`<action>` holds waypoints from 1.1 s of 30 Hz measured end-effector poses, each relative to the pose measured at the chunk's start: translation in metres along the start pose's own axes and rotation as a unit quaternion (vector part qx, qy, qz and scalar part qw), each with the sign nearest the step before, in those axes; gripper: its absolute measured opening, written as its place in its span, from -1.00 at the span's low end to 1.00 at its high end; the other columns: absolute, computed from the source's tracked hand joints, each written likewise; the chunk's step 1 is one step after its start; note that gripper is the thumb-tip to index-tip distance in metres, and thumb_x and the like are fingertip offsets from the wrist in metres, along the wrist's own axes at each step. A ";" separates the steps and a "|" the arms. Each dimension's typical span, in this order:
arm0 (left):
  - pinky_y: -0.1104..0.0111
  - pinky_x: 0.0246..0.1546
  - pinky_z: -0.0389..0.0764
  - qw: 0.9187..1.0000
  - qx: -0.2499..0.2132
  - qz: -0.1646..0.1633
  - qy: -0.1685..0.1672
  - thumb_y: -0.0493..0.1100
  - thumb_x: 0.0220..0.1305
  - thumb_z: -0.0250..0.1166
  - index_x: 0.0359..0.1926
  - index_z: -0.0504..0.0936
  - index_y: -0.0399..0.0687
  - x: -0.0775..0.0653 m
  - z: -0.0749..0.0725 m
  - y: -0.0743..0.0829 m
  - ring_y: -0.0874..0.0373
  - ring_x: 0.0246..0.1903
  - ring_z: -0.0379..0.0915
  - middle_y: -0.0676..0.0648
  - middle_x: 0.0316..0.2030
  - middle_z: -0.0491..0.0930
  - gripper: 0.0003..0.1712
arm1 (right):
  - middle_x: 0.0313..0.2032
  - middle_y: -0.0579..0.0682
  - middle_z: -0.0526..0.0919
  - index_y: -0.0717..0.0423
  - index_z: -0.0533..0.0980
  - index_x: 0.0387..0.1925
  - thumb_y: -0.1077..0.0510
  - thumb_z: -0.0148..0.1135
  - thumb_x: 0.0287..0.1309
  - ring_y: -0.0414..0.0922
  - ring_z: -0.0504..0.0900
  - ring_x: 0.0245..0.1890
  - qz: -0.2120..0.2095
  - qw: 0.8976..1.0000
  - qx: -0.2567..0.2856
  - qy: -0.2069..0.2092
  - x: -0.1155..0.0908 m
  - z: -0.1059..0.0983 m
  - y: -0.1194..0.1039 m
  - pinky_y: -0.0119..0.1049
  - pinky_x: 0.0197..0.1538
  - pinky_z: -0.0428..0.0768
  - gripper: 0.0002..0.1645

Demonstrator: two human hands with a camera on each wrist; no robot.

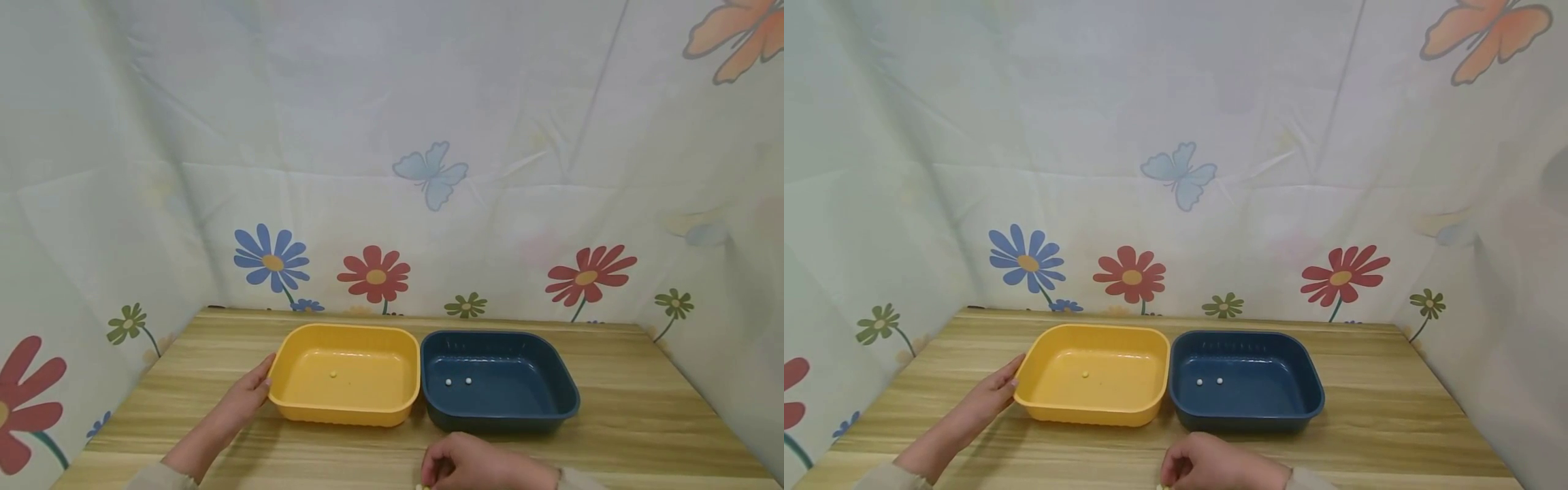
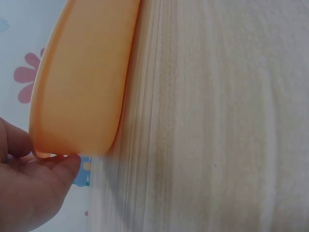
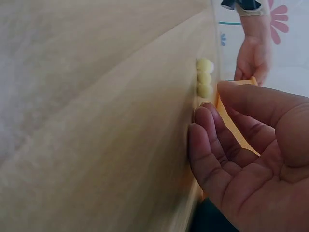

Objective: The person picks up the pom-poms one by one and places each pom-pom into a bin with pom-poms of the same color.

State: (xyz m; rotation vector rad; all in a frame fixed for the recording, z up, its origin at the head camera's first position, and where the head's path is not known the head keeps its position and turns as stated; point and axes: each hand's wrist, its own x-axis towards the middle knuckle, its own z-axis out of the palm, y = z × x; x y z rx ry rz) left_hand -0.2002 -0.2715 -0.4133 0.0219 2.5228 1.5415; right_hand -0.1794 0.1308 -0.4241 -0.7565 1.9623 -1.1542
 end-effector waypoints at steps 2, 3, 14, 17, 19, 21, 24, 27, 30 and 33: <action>-0.10 0.50 0.14 1.000 -0.002 0.002 -0.001 -0.37 0.60 -0.24 0.57 -0.24 -0.48 0.000 0.000 -0.002 -0.38 0.57 -0.23 -0.50 0.57 -0.24 -0.33 | -0.38 -0.20 0.65 0.07 0.68 -0.19 0.24 0.24 0.35 -0.31 0.55 -0.39 0.011 1.000 0.004 -0.002 0.000 0.001 0.001 -0.57 -0.29 0.53 -0.88; -0.10 0.50 0.14 1.000 -0.004 0.004 -0.001 -0.37 0.60 -0.24 0.57 -0.24 -0.48 0.000 0.000 -0.002 -0.39 0.57 -0.23 -0.50 0.57 -0.25 -0.33 | -0.38 -0.20 0.65 0.05 0.69 -0.18 0.24 0.25 0.35 -0.30 0.55 -0.39 0.013 1.000 0.005 -0.003 0.000 0.001 0.001 -0.56 -0.29 0.54 -0.88; -0.11 0.51 0.13 1.000 -0.005 0.000 0.001 -0.38 0.60 -0.24 0.57 -0.25 -0.49 0.002 -0.001 -0.002 -0.39 0.57 -0.25 -0.51 0.56 -0.26 -0.33 | -0.42 -0.34 0.61 -0.01 0.69 -0.23 0.17 0.34 0.29 -0.49 0.50 -0.41 -0.075 0.992 -0.097 -0.008 0.018 -0.001 0.034 -0.57 -0.30 0.58 -0.95; -0.11 0.51 0.15 1.000 -0.006 0.000 0.001 -0.39 0.60 -0.25 0.57 -0.26 -0.49 0.001 0.000 -0.001 -0.39 0.57 -0.24 -0.51 0.56 -0.26 -0.33 | -0.44 -0.32 0.56 0.07 0.69 -0.25 0.22 0.36 0.25 -0.56 0.44 -0.42 -0.093 0.987 -0.133 0.002 0.016 0.002 0.022 -0.62 -0.30 0.56 -0.95; -0.10 0.50 0.16 1.000 -0.006 -0.002 0.001 -0.39 0.60 -0.25 0.57 -0.25 -0.48 0.001 0.000 -0.002 -0.38 0.57 -0.23 -0.50 0.57 -0.25 -0.33 | -0.45 -0.30 0.55 0.14 0.69 -0.28 0.26 0.38 0.22 -0.56 0.43 -0.43 -0.083 0.988 -0.129 0.009 0.011 0.004 0.009 -0.62 -0.30 0.55 -0.96; -0.11 0.50 0.15 1.000 -0.005 0.000 0.000 -0.39 0.60 -0.25 0.57 -0.25 -0.49 0.001 0.000 -0.002 -0.39 0.57 -0.23 -0.51 0.57 -0.25 -0.33 | -0.45 -0.32 0.55 0.14 0.69 -0.28 0.29 0.36 0.21 -0.57 0.42 -0.43 -0.077 0.988 -0.131 0.013 0.009 0.005 0.004 -0.64 -0.30 0.54 -0.95; -0.11 0.50 0.15 1.000 -0.004 0.000 -0.001 -0.38 0.60 -0.25 0.57 -0.26 -0.48 0.001 0.000 -0.002 -0.38 0.58 -0.24 -0.50 0.57 -0.25 -0.33 | -0.43 -0.35 0.57 0.12 0.69 -0.27 0.30 0.33 0.23 -0.54 0.45 -0.43 -0.063 0.992 -0.111 0.009 0.011 0.003 0.010 -0.62 -0.30 0.55 -0.93; -0.11 0.51 0.15 1.000 -0.003 0.001 -0.004 -0.37 0.61 -0.25 0.57 -0.26 -0.48 0.001 -0.001 -0.002 -0.38 0.58 -0.24 -0.50 0.57 -0.25 -0.33 | -0.42 -0.37 0.61 0.01 0.70 -0.26 0.28 0.31 0.25 -0.50 0.49 -0.43 -0.054 0.994 -0.090 0.004 0.016 0.000 0.027 -0.58 -0.32 0.57 -0.87; -0.12 0.51 0.15 1.000 -0.005 0.001 -0.005 -0.37 0.61 -0.26 0.57 -0.27 -0.48 0.001 -0.001 -0.002 -0.39 0.58 -0.25 -0.51 0.57 -0.26 -0.33 | -0.42 -0.38 0.64 -0.15 0.70 -0.25 0.23 0.30 0.27 -0.47 0.52 -0.43 -0.048 0.995 -0.086 0.001 0.025 -0.004 0.049 -0.55 -0.34 0.59 -0.82; -0.12 0.51 0.15 1.000 -0.005 -0.001 -0.002 -0.37 0.61 -0.25 0.57 -0.26 -0.48 0.000 -0.001 -0.003 -0.39 0.57 -0.24 -0.50 0.57 -0.26 -0.33 | -0.43 -0.37 0.66 -0.16 0.70 -0.27 0.24 0.31 0.25 -0.45 0.54 -0.44 -0.039 0.996 -0.077 0.004 0.027 -0.004 0.055 -0.56 -0.34 0.58 -0.81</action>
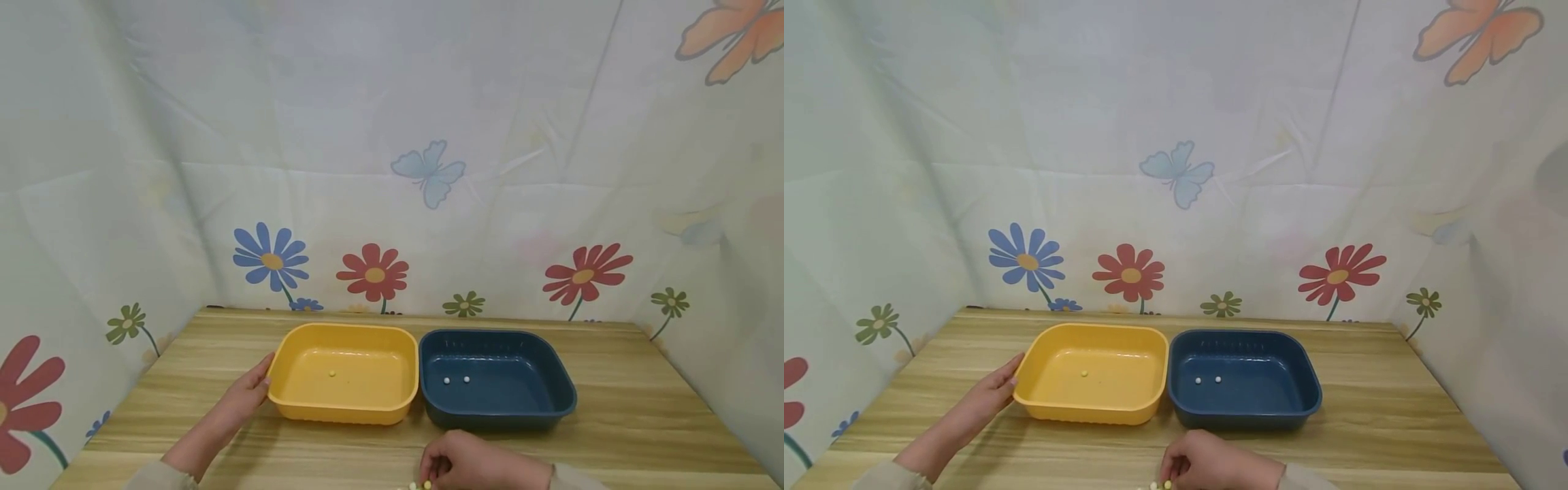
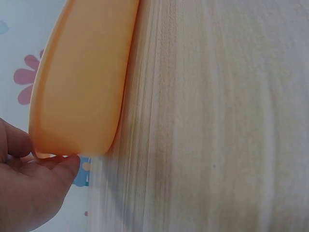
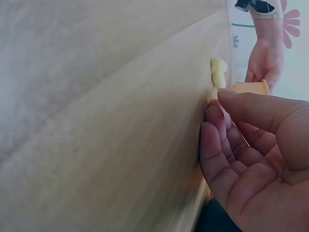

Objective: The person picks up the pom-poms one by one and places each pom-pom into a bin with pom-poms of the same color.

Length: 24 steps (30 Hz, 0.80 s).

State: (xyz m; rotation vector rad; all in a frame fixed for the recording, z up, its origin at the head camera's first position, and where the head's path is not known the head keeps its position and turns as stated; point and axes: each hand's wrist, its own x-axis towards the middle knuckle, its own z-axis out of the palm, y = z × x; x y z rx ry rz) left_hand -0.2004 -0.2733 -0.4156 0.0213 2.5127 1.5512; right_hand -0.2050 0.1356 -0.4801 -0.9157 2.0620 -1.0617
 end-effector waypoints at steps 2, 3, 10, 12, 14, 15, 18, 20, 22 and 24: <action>-0.12 0.51 0.15 1.000 0.001 -0.002 0.002 -0.37 0.61 -0.25 0.57 -0.25 -0.47 0.000 0.000 0.000 -0.39 0.57 -0.24 -0.50 0.57 -0.25 -0.33 | -0.43 -0.36 0.65 -0.10 0.70 -0.27 0.27 0.31 0.23 -0.47 0.53 -0.44 -0.006 1.000 0.002 0.001 -0.003 -0.001 -0.006 -0.57 -0.35 0.58 -0.82; -0.12 0.51 0.15 1.000 0.000 -0.003 0.002 -0.37 0.61 -0.24 0.58 -0.25 -0.47 -0.001 0.000 0.000 -0.39 0.57 -0.24 -0.50 0.57 -0.25 -0.33 | -0.44 -0.35 0.65 -0.05 0.70 -0.28 0.29 0.31 0.21 -0.47 0.53 -0.44 -0.006 1.000 0.005 0.002 -0.005 -0.001 -0.014 -0.58 -0.35 0.57 -0.83; -0.11 0.51 0.15 1.000 0.001 -0.003 0.004 -0.36 0.61 -0.24 0.58 -0.24 -0.47 -0.003 0.000 0.002 -0.39 0.57 -0.24 -0.50 0.57 -0.25 -0.33 | -0.45 -0.25 0.65 0.19 0.68 -0.28 0.37 0.30 0.19 -0.51 0.50 -0.44 -0.012 1.000 -0.001 0.010 -0.018 -0.006 -0.052 -0.62 -0.32 0.55 -0.90; -0.11 0.51 0.14 1.000 0.002 -0.002 0.004 -0.36 0.61 -0.24 0.57 -0.24 -0.48 -0.003 0.000 0.002 -0.39 0.57 -0.24 -0.50 0.57 -0.24 -0.33 | -0.47 -0.14 0.67 0.24 0.68 -0.30 0.39 0.33 0.16 -0.52 0.50 -0.45 -0.023 1.000 0.003 0.017 -0.019 -0.006 -0.054 -0.64 -0.32 0.54 -0.92; -0.10 0.50 0.15 1.000 0.004 -0.001 0.005 -0.36 0.61 -0.24 0.57 -0.24 -0.47 -0.004 0.000 0.002 -0.39 0.57 -0.23 -0.50 0.57 -0.23 -0.34 | -0.47 -0.09 0.67 0.25 0.67 -0.30 0.39 0.33 0.14 -0.52 0.49 -0.45 -0.026 0.999 0.004 0.018 -0.020 -0.008 -0.055 -0.64 -0.32 0.54 -0.92; -0.10 0.50 0.15 1.000 0.005 0.000 0.004 -0.36 0.61 -0.24 0.57 -0.24 -0.48 -0.004 0.000 0.002 -0.39 0.57 -0.23 -0.50 0.57 -0.23 -0.34 | -0.47 -0.07 0.68 0.26 0.67 -0.30 0.39 0.34 0.13 -0.52 0.49 -0.45 -0.026 0.999 0.004 0.018 -0.020 -0.008 -0.055 -0.64 -0.32 0.54 -0.92; -0.09 0.50 0.15 1.000 0.006 0.002 0.005 -0.36 0.61 -0.24 0.57 -0.24 -0.48 -0.004 0.000 0.002 -0.38 0.58 -0.22 -0.49 0.57 -0.22 -0.34 | -0.46 -0.07 0.69 0.25 0.68 -0.30 0.38 0.36 0.13 -0.50 0.50 -0.45 -0.020 1.000 0.010 0.019 -0.021 -0.010 -0.055 -0.63 -0.32 0.55 -0.92; -0.10 0.50 0.15 1.000 0.005 0.001 0.004 -0.36 0.61 -0.24 0.57 -0.24 -0.48 -0.004 0.000 0.002 -0.38 0.58 -0.22 -0.49 0.57 -0.23 -0.34 | -0.46 -0.09 0.69 0.25 0.68 -0.30 0.37 0.37 0.12 -0.49 0.51 -0.44 -0.015 1.000 0.013 0.018 -0.021 -0.012 -0.056 -0.63 -0.31 0.55 -0.92; -0.11 0.51 0.14 1.000 0.005 0.001 0.003 -0.37 0.61 -0.24 0.57 -0.24 -0.48 -0.004 0.000 0.002 -0.39 0.57 -0.23 -0.50 0.57 -0.23 -0.34 | -0.44 -0.10 0.70 0.26 0.68 -0.28 0.36 0.38 0.12 -0.48 0.53 -0.44 -0.008 1.000 0.022 0.016 -0.022 -0.014 -0.059 -0.62 -0.31 0.55 -0.91; -0.13 0.51 0.14 1.000 0.006 -0.001 0.003 -0.37 0.61 -0.24 0.57 -0.25 -0.48 -0.003 0.000 0.003 -0.39 0.57 -0.23 -0.50 0.56 -0.23 -0.34 | -0.43 -0.08 0.71 0.27 0.68 -0.27 0.34 0.38 0.13 -0.46 0.53 -0.43 -0.004 0.999 0.031 0.012 -0.023 -0.018 -0.063 -0.62 -0.30 0.55 -0.90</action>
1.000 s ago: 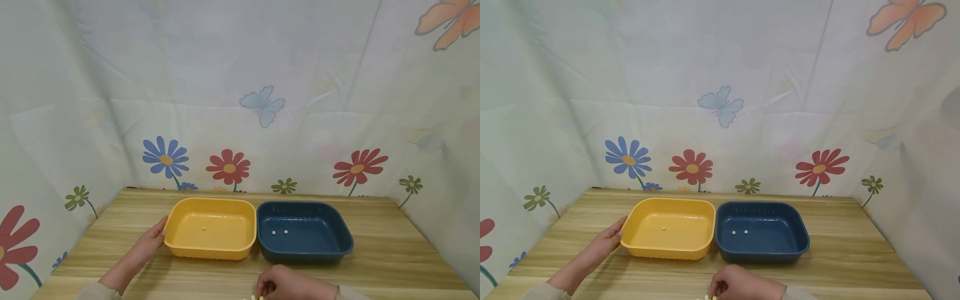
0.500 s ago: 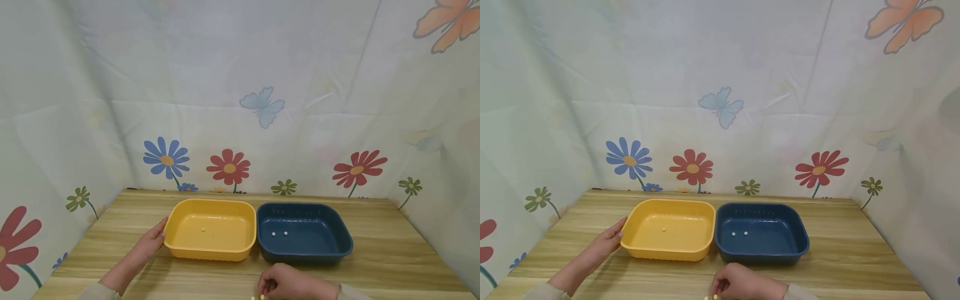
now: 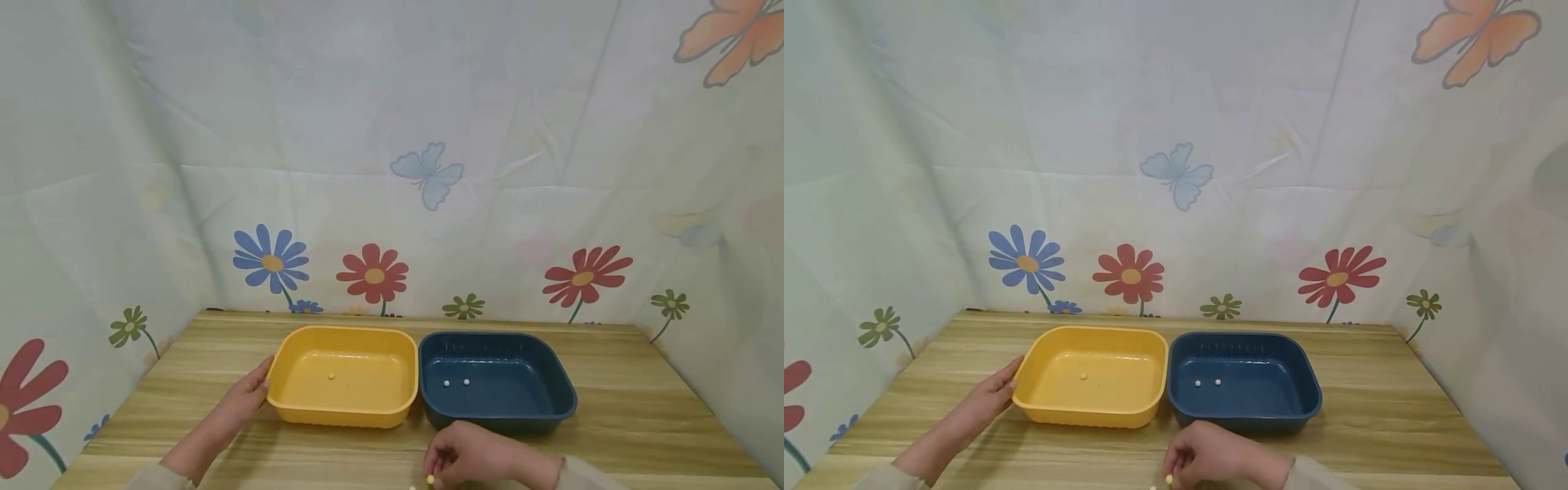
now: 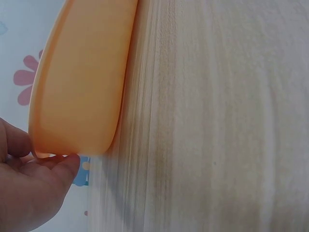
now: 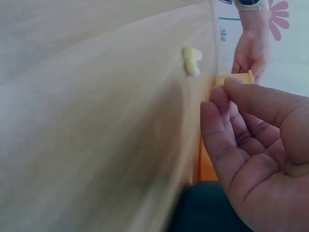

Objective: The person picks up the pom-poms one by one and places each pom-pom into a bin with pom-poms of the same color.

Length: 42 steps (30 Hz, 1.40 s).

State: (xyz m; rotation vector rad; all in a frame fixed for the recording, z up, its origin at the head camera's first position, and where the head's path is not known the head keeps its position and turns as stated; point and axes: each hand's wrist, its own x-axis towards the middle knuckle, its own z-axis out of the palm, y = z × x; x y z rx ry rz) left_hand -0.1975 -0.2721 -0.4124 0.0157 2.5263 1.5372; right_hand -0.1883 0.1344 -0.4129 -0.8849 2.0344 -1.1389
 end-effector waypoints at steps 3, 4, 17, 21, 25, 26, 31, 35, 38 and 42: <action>-0.13 0.52 0.15 1.000 0.004 -0.004 0.002 -0.37 0.61 -0.24 0.57 -0.25 -0.49 0.000 0.001 0.001 -0.39 0.57 -0.22 -0.51 0.56 -0.23 -0.34 | -0.41 0.02 0.73 0.29 0.68 -0.24 0.34 0.38 0.15 -0.44 0.54 -0.42 0.002 1.000 0.010 -0.008 -0.001 -0.007 -0.009 -0.63 -0.29 0.55 -0.88; -0.13 0.52 0.14 1.000 0.006 -0.006 0.002 -0.37 0.61 -0.24 0.57 -0.24 -0.49 0.000 0.001 0.001 -0.39 0.57 -0.22 -0.51 0.56 -0.23 -0.34 | -0.41 0.03 0.73 0.29 0.68 -0.24 0.33 0.38 0.15 -0.44 0.54 -0.42 0.002 1.000 0.009 -0.008 -0.001 -0.009 -0.012 -0.63 -0.29 0.54 -0.87; -0.14 0.52 0.14 1.000 0.020 -0.014 0.006 -0.34 0.62 -0.24 0.57 -0.25 -0.47 0.000 0.000 0.005 -0.39 0.57 -0.23 -0.49 0.56 -0.22 -0.34 | -0.39 -0.12 0.69 0.17 0.70 -0.22 0.32 0.39 0.21 -0.25 0.55 -0.39 0.043 0.998 -0.034 0.005 0.023 -0.051 -0.057 -0.51 -0.24 0.64 -0.90; -0.14 0.53 0.13 1.000 0.022 -0.014 0.005 -0.33 0.63 -0.25 0.58 -0.26 -0.47 0.000 -0.001 0.007 -0.39 0.58 -0.24 -0.49 0.57 -0.23 -0.34 | -0.37 -0.08 0.70 0.22 0.68 -0.17 0.31 0.35 0.26 -0.22 0.60 -0.38 0.049 0.998 -0.038 -0.010 0.038 -0.067 -0.070 -0.43 -0.17 0.73 -0.88; -0.16 0.54 0.11 1.000 0.022 -0.020 0.004 -0.33 0.63 -0.26 0.58 -0.26 -0.46 0.000 -0.001 0.008 -0.40 0.58 -0.27 -0.49 0.57 -0.25 -0.34 | -0.35 -0.07 0.70 0.22 0.66 -0.14 0.30 0.33 0.29 -0.21 0.62 -0.36 0.051 0.997 -0.055 -0.023 0.058 -0.083 -0.080 -0.38 -0.10 0.77 -0.87; -0.17 0.54 0.11 1.000 0.023 -0.021 0.004 -0.33 0.63 -0.25 0.58 -0.26 -0.46 0.000 -0.001 0.008 -0.41 0.58 -0.27 -0.49 0.57 -0.25 -0.34 | -0.34 -0.06 0.69 0.23 0.66 -0.13 0.29 0.31 0.30 -0.21 0.62 -0.36 0.051 0.997 -0.059 -0.028 0.063 -0.086 -0.083 -0.37 -0.08 0.78 -0.86; -0.16 0.53 0.13 0.999 0.023 -0.021 0.005 -0.33 0.63 -0.25 0.58 -0.26 -0.45 0.003 0.000 0.007 -0.40 0.58 -0.25 -0.48 0.57 -0.24 -0.34 | -0.33 -0.06 0.69 0.29 0.64 -0.05 0.28 0.30 0.33 -0.22 0.62 -0.35 0.059 0.994 -0.085 -0.045 0.087 -0.102 -0.097 -0.34 -0.02 0.79 -0.79; -0.17 0.54 0.11 1.000 0.021 -0.023 0.004 -0.34 0.63 -0.24 0.58 -0.26 -0.45 0.004 0.000 0.007 -0.41 0.58 -0.28 -0.49 0.57 -0.25 -0.33 | -0.33 -0.04 0.70 0.32 0.63 0.01 0.27 0.29 0.33 -0.22 0.64 -0.36 0.063 0.991 -0.098 -0.061 0.105 -0.112 -0.105 -0.33 0.01 0.80 -0.73; -0.19 0.55 0.09 1.000 0.019 -0.024 0.003 -0.33 0.63 -0.24 0.58 -0.26 -0.45 0.005 0.001 0.008 -0.41 0.58 -0.29 -0.49 0.57 -0.25 -0.33 | -0.32 -0.01 0.71 0.30 0.63 0.01 0.26 0.31 0.32 -0.20 0.65 -0.35 0.069 0.990 -0.104 -0.069 0.118 -0.117 -0.108 -0.33 0.02 0.80 -0.73; -0.18 0.54 0.12 0.999 0.020 -0.025 0.005 -0.33 0.63 -0.24 0.58 -0.25 -0.45 0.005 0.002 0.009 -0.41 0.57 -0.25 -0.50 0.56 -0.23 -0.33 | -0.30 0.01 0.70 0.26 0.64 0.00 0.24 0.33 0.31 -0.17 0.66 -0.33 0.083 0.988 -0.105 -0.077 0.135 -0.121 -0.112 -0.34 0.05 0.79 -0.73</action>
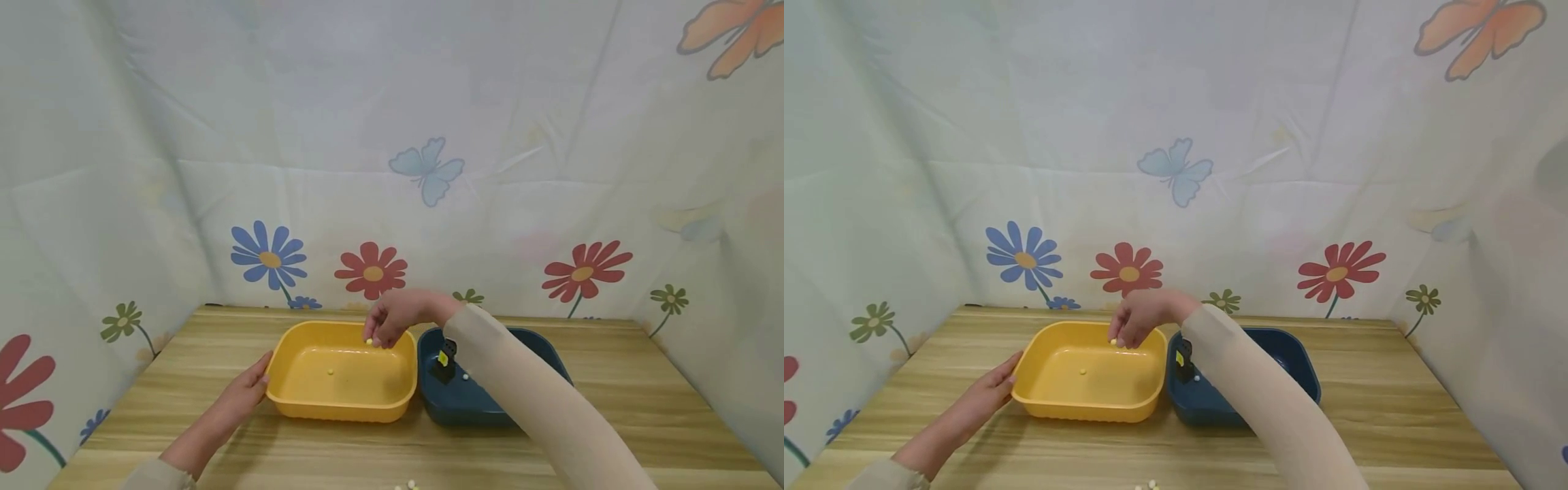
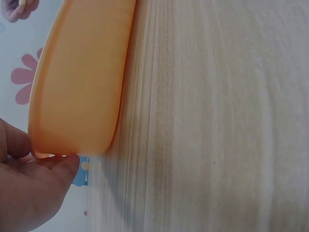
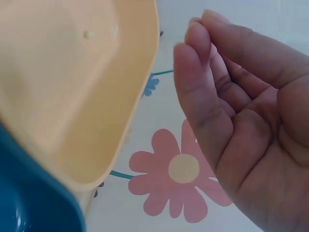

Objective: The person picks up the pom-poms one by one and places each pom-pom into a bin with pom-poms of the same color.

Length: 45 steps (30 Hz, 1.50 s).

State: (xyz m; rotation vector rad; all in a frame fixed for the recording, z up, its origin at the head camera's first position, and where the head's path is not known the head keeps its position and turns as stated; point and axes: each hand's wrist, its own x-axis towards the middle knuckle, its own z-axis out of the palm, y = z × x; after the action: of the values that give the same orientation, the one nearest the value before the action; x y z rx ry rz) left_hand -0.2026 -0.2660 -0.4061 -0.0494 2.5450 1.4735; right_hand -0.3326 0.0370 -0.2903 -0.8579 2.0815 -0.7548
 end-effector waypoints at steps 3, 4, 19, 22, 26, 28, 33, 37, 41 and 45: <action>-0.17 0.52 0.16 1.000 0.000 0.002 0.002 -0.34 0.62 -0.24 0.58 -0.24 -0.47 0.000 0.001 0.000 -0.41 0.57 -0.21 -0.50 0.56 -0.21 -0.33 | -0.33 -0.02 0.68 0.24 0.64 -0.02 0.23 0.32 0.32 -0.17 0.65 -0.32 0.011 1.000 0.006 -0.009 0.011 -0.004 -0.003 -0.34 0.05 0.79 -0.76; -0.17 0.52 0.16 1.000 -0.001 0.003 0.001 -0.34 0.62 -0.23 0.58 -0.24 -0.47 0.000 0.001 0.000 -0.40 0.57 -0.21 -0.50 0.56 -0.21 -0.33 | -0.34 -0.05 0.67 0.23 0.65 -0.03 0.23 0.32 0.33 -0.18 0.64 -0.32 0.014 1.000 0.006 -0.013 0.015 -0.004 -0.004 -0.35 0.04 0.79 -0.77; -0.14 0.51 0.18 1.000 -0.001 0.013 0.006 -0.34 0.62 -0.24 0.57 -0.24 -0.48 0.000 -0.001 0.002 -0.40 0.56 -0.19 -0.52 0.56 -0.20 -0.34 | -0.33 -0.02 0.69 0.41 0.57 0.11 0.28 0.27 0.35 -0.14 0.64 -0.37 0.046 0.998 0.040 -0.026 0.059 -0.001 -0.002 -0.42 -0.03 0.78 -0.63; -0.14 0.52 0.17 1.000 -0.004 0.007 0.006 -0.33 0.63 -0.24 0.58 -0.24 -0.45 -0.001 -0.001 0.001 -0.39 0.57 -0.21 -0.50 0.57 -0.21 -0.34 | -0.35 0.00 0.68 0.42 0.58 0.06 0.30 0.24 0.37 -0.14 0.62 -0.38 0.059 0.996 0.058 -0.037 0.066 0.004 0.001 -0.37 0.00 0.79 -0.69; -0.14 0.53 0.13 1.000 -0.011 0.006 0.005 -0.33 0.62 -0.24 0.58 -0.24 -0.44 -0.002 0.000 0.001 -0.39 0.58 -0.25 -0.49 0.57 -0.22 -0.33 | -0.38 0.01 0.67 0.40 0.59 0.01 0.32 0.22 0.38 -0.13 0.61 -0.39 0.080 0.993 0.070 -0.044 0.073 0.012 0.004 -0.29 0.10 0.78 -0.75; -0.14 0.53 0.13 1.000 -0.013 0.008 0.005 -0.33 0.62 -0.24 0.58 -0.24 -0.45 -0.002 0.001 0.001 -0.39 0.58 -0.25 -0.49 0.57 -0.22 -0.33 | -0.38 0.00 0.68 0.39 0.61 -0.02 0.31 0.24 0.36 -0.14 0.61 -0.38 0.088 0.993 0.071 -0.043 0.076 0.015 0.005 -0.28 0.12 0.77 -0.76; -0.13 0.52 0.15 1.000 -0.008 0.007 0.006 -0.33 0.62 -0.24 0.58 -0.23 -0.47 -0.003 0.002 0.000 -0.39 0.57 -0.22 -0.51 0.57 -0.21 -0.34 | -0.36 0.02 0.72 0.28 0.67 -0.15 0.28 0.28 0.34 -0.14 0.63 -0.37 0.109 0.989 0.082 -0.049 0.087 0.023 0.013 -0.32 0.07 0.78 -0.86; -0.14 0.51 0.16 1.000 -0.004 0.010 0.008 -0.34 0.62 -0.24 0.57 -0.23 -0.49 -0.003 0.002 0.000 -0.40 0.57 -0.21 -0.52 0.56 -0.21 -0.34 | -0.37 0.01 0.72 0.23 0.68 -0.20 0.28 0.28 0.34 -0.14 0.64 -0.37 0.118 0.988 0.089 -0.046 0.097 0.030 0.020 -0.35 0.01 0.79 -0.90; -0.12 0.51 0.17 1.000 -0.006 0.008 0.009 -0.35 0.62 -0.24 0.57 -0.23 -0.49 -0.003 0.001 0.000 -0.39 0.57 -0.19 -0.51 0.56 -0.21 -0.34 | -0.41 -0.02 0.68 0.26 0.64 -0.18 0.34 0.22 0.37 -0.18 0.61 -0.40 0.119 0.987 0.098 -0.052 0.107 0.037 0.025 -0.44 -0.18 0.74 -0.90; -0.10 0.51 0.16 1.000 -0.009 0.011 0.010 -0.36 0.61 -0.24 0.56 -0.22 -0.50 -0.003 0.002 0.000 -0.39 0.56 -0.19 -0.51 0.56 -0.21 -0.34 | -0.43 -0.02 0.66 0.27 0.61 -0.16 0.36 0.18 0.39 -0.18 0.59 -0.42 0.124 0.984 0.106 -0.066 0.117 0.042 0.031 -0.47 -0.31 0.67 -0.90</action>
State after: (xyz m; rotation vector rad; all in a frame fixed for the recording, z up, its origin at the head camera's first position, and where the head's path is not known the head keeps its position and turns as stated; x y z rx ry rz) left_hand -0.1992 -0.2649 -0.4065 -0.0376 2.5569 1.5108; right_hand -0.3666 -0.0439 -0.3842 -0.5057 1.9053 -0.7460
